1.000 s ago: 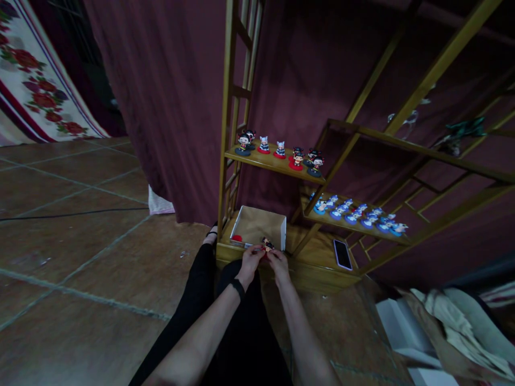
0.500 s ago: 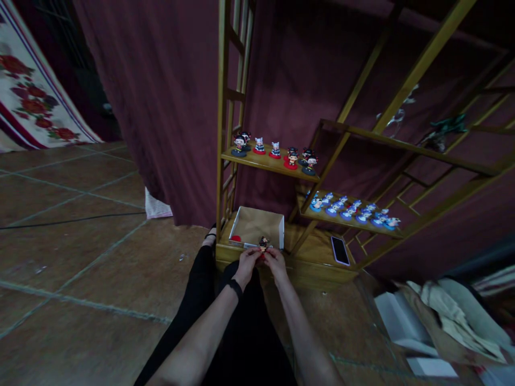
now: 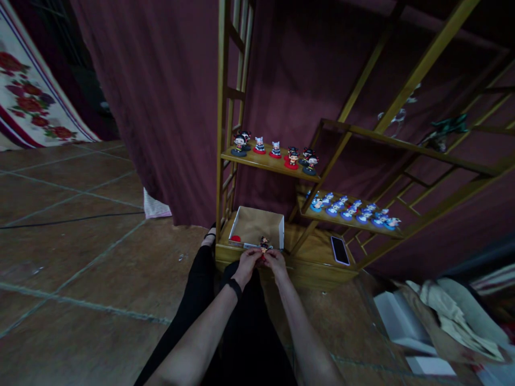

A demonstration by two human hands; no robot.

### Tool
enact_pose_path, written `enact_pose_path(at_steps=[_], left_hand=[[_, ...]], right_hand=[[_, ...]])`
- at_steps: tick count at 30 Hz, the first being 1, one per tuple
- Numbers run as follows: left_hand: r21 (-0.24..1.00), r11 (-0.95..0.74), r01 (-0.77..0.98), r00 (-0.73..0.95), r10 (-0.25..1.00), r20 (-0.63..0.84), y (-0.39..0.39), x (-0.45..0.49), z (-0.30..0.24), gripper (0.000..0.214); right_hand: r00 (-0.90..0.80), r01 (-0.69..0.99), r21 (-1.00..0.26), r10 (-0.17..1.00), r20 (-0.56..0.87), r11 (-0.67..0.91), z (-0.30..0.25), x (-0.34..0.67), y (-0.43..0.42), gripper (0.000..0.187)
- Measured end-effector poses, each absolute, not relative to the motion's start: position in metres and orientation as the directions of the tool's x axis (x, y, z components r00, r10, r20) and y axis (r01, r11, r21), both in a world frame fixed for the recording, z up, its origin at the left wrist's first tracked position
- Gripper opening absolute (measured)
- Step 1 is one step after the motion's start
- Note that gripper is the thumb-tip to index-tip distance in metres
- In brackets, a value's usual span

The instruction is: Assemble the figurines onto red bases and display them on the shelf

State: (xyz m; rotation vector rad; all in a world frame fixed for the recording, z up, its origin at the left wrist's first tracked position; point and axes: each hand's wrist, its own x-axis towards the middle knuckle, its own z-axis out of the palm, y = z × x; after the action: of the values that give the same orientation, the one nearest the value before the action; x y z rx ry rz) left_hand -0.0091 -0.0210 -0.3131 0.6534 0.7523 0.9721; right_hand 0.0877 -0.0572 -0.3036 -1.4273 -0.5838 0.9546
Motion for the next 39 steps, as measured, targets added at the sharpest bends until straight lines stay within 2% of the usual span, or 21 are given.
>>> enact_pose_path(at_steps=[8, 19, 24, 34, 39], left_hand=[[0.798, 0.374, -0.472, 0.349, 0.911, -0.22, -0.019, -0.009, -0.317, 0.021], [0.849, 0.3, -0.436, 0.32, 0.933, -0.165, -0.019, -0.002, -0.32, 0.021], [0.868, 0.274, -0.415, 0.306, 0.94, -0.15, -0.021, -0.001, -0.321, 0.02], [0.87, 0.257, -0.421, 0.231, 0.958, -0.171, -0.021, -0.002, -0.32, 0.024], [0.872, 0.221, -0.437, 0.213, 0.967, -0.138, -0.021, 0.0, -0.321, 0.035]], right_hand=[[0.507, -0.238, -0.962, 0.828, -0.239, -0.132, -0.302, 0.086, -0.052, 0.015], [0.525, -0.343, -0.938, 0.816, -0.243, -0.058, -0.313, 0.087, -0.055, 0.017], [0.527, -0.333, -0.939, 0.809, -0.259, -0.084, -0.317, 0.088, -0.056, 0.019], [0.463, -0.425, -0.899, 0.827, -0.318, -0.108, -0.307, 0.087, -0.06, 0.028], [0.391, -0.41, -0.896, 0.854, -0.342, -0.171, -0.299, 0.097, -0.062, 0.026]])
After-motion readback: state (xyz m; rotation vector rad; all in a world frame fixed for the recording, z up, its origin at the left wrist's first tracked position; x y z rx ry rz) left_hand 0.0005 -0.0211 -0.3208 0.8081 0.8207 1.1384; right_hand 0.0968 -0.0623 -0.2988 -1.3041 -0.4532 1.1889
